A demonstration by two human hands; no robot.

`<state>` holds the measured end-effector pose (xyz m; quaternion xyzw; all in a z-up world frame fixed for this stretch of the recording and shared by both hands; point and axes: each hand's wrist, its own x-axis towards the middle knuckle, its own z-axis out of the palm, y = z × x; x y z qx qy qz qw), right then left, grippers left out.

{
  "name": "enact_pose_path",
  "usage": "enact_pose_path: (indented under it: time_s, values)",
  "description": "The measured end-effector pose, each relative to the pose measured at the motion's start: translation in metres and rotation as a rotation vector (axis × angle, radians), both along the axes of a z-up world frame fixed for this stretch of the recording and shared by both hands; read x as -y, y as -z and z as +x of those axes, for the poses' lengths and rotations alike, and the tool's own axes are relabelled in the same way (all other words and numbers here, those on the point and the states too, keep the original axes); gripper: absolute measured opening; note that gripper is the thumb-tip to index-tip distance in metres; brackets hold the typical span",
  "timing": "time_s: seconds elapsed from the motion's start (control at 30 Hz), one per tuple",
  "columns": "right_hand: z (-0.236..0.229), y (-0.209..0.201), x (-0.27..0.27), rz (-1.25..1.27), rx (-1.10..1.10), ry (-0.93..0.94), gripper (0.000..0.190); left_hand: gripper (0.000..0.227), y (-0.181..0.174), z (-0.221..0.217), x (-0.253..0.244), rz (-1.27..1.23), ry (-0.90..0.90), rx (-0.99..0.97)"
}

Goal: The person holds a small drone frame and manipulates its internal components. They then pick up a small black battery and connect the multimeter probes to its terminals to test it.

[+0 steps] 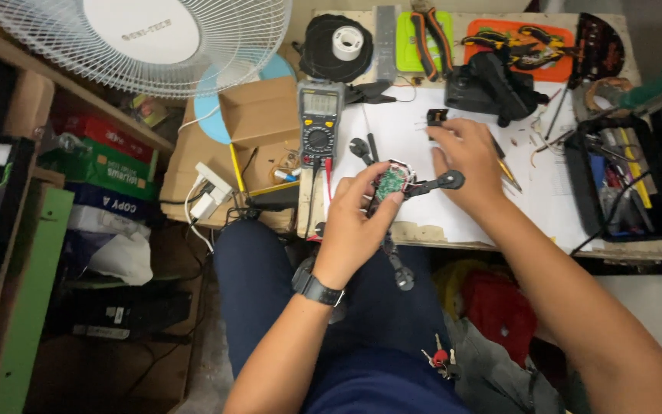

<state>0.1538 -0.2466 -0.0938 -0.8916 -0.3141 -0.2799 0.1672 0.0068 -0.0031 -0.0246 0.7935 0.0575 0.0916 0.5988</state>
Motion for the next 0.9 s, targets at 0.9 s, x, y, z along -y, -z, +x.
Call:
enact_pose_path:
  time_s: [0.9]
  values:
    - [-0.043,-0.075,0.024,0.35,-0.488,0.018,0.018,0.075,0.015,0.048,0.08,0.708,0.09,-0.021]
